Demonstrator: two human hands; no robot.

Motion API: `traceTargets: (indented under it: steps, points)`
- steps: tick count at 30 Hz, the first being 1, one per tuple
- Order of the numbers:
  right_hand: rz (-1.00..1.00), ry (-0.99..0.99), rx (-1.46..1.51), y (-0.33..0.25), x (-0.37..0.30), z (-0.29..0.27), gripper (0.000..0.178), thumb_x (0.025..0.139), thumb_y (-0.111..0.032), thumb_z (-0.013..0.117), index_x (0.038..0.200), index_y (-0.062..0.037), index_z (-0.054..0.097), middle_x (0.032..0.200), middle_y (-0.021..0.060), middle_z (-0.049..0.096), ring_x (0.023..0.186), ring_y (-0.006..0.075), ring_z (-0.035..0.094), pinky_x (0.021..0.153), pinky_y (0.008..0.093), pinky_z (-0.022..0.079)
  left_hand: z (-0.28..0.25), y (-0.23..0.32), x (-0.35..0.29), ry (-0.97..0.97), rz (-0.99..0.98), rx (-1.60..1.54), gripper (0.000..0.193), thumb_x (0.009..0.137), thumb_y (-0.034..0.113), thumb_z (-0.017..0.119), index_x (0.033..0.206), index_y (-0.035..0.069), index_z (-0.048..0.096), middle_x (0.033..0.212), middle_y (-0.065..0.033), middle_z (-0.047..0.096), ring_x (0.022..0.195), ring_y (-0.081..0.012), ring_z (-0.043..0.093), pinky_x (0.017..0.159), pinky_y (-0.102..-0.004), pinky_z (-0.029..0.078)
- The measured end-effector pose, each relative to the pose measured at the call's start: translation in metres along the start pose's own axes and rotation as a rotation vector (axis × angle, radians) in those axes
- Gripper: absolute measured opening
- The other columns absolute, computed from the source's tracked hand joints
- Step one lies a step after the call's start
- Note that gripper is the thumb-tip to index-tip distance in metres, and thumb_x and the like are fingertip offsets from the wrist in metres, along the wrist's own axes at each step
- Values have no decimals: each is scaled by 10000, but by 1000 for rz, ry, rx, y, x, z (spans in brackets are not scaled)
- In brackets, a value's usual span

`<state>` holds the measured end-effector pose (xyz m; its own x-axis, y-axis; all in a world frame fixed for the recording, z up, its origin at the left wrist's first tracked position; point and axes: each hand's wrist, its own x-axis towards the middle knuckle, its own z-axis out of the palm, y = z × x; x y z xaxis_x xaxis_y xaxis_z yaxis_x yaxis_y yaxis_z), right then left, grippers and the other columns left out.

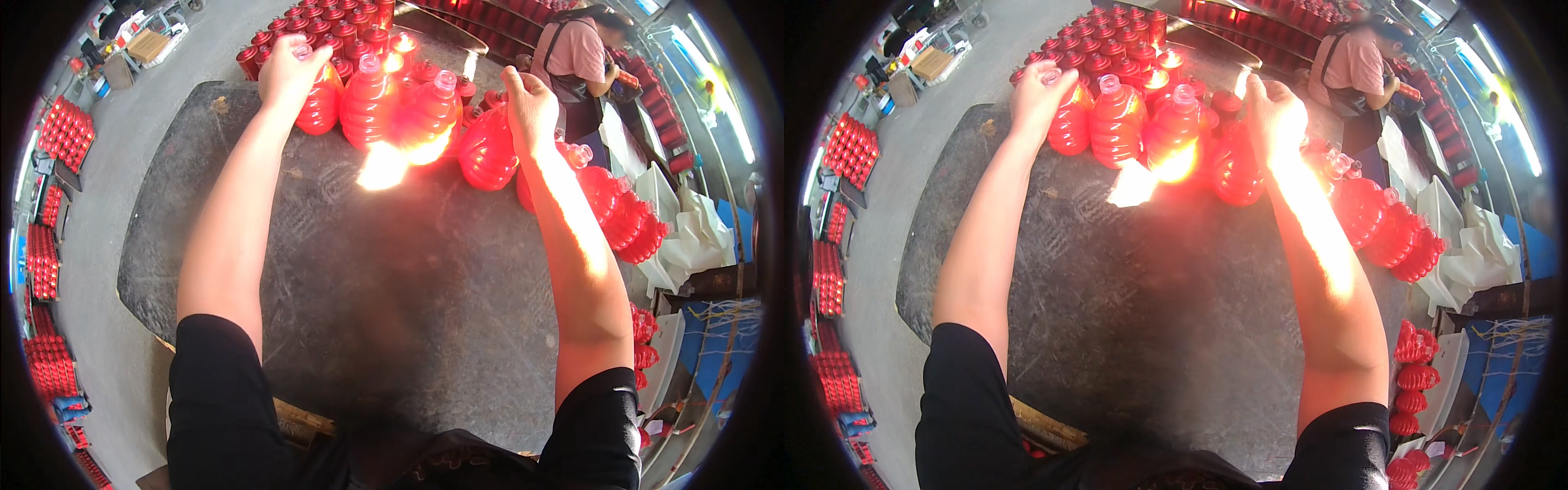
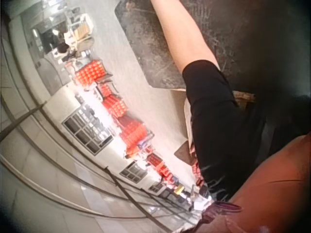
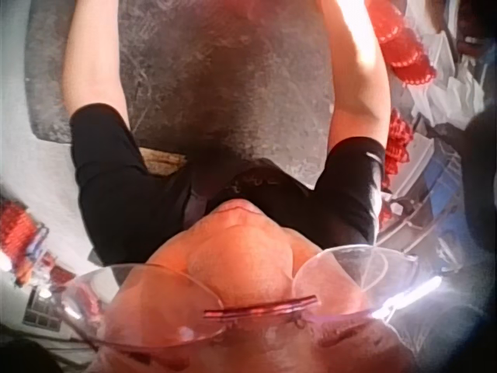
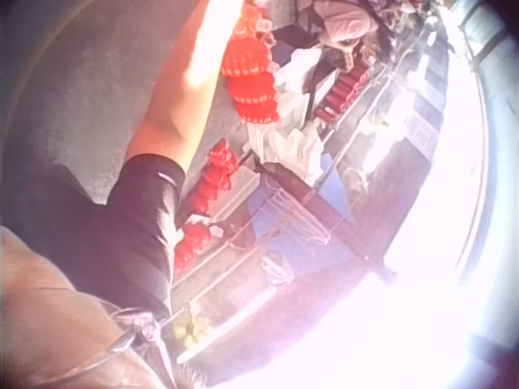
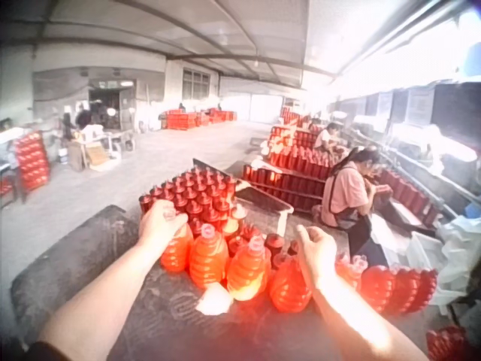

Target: The person applies gold labels to red plastic bottles by hand, then arranges the labeled bottles on a table. The person also moves a green tray and a large black board during the process.

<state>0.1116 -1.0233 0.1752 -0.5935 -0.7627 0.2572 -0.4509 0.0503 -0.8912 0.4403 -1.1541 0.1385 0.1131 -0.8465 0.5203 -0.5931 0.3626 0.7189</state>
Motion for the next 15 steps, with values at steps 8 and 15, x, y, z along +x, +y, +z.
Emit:
traceTargets:
  steps: [8, 15]
  points:
    - [-833, 200, -310, -6, -69, -38, 276, 918, -250, 680, 1107, -51, 701, 1081, 182, 647, 945, 359, 642, 845, 440, 519, -18, -26, 6, -133, 71, 41, 387, 878, 363, 787, 1110, 61, 715, 1050, -125, 760, 984, -262, 729, 894, -379, 549]
    - [-763, -131, 37, 9, -157, -125, 407, 855, -112, 762, 1216, -7, 606, 1110, 199, 589, 1003, 397, 609, 878, 477, 530, 1, -62, 24, -340, -95, -330, 623, 971, 304, 727, 1456, -2, 483, 1376, -168, 584, 1204, -252, 607, 1021, -405, 515]
